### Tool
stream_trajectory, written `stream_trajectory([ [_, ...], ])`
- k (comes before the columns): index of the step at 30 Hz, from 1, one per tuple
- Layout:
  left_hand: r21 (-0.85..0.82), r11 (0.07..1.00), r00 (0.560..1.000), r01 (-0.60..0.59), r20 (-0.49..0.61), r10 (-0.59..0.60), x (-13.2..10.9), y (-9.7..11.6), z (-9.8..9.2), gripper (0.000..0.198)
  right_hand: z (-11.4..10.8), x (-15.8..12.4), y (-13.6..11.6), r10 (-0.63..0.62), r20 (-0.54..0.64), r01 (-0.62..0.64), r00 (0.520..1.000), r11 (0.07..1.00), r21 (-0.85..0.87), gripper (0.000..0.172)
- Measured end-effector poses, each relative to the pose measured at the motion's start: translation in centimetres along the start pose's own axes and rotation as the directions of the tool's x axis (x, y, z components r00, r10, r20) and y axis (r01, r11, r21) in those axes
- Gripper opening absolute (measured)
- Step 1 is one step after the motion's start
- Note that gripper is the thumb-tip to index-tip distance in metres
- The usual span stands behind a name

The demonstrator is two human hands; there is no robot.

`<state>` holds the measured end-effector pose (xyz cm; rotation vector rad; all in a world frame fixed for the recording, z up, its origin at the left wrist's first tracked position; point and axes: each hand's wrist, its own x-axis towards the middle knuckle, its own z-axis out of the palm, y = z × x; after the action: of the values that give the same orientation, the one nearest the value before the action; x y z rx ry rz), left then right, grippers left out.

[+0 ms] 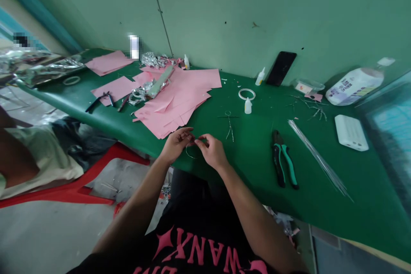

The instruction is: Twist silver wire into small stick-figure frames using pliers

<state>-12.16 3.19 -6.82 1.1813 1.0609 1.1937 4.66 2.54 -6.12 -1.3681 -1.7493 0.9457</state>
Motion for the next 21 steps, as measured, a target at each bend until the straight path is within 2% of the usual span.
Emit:
stream_trajectory([
  [4,-0.023,0.999,0.999,0.023,-0.046,-0.024,0.0,-0.1,0.1,0.039,0.1,0.2,-0.2,0.009,0.006,-0.009,1.000,0.996,-0.091,0.029],
  [9,-0.035,0.999,0.990,0.040,-0.137,-0.044,0.1,-0.3,0.2,0.035,0.2,0.5,-0.1,0.009,0.122,0.013,0.993,0.983,-0.186,0.018],
  [14,-0.041,0.999,0.980,0.033,-0.196,-0.041,0.2,-0.5,0.3,0.036,-0.8,2.5,0.3,0.003,0.088,0.020,0.996,0.965,-0.261,0.014],
  [16,-0.035,0.999,0.977,0.033,-0.211,-0.040,0.2,-0.6,0.3,0.034,-1.3,3.3,0.3,-0.022,0.092,0.045,0.996,0.965,-0.259,0.021],
  [19,-0.023,0.999,0.977,0.034,-0.210,-0.038,0.2,-0.7,0.4,0.031,-1.7,3.8,0.0,-0.086,0.159,0.117,0.983,0.974,-0.193,0.041],
  [21,-0.015,0.999,0.980,0.032,-0.194,-0.034,0.2,-0.8,0.3,0.030,-1.5,3.9,-0.4,-0.125,0.189,0.151,0.974,0.979,-0.133,0.045],
])
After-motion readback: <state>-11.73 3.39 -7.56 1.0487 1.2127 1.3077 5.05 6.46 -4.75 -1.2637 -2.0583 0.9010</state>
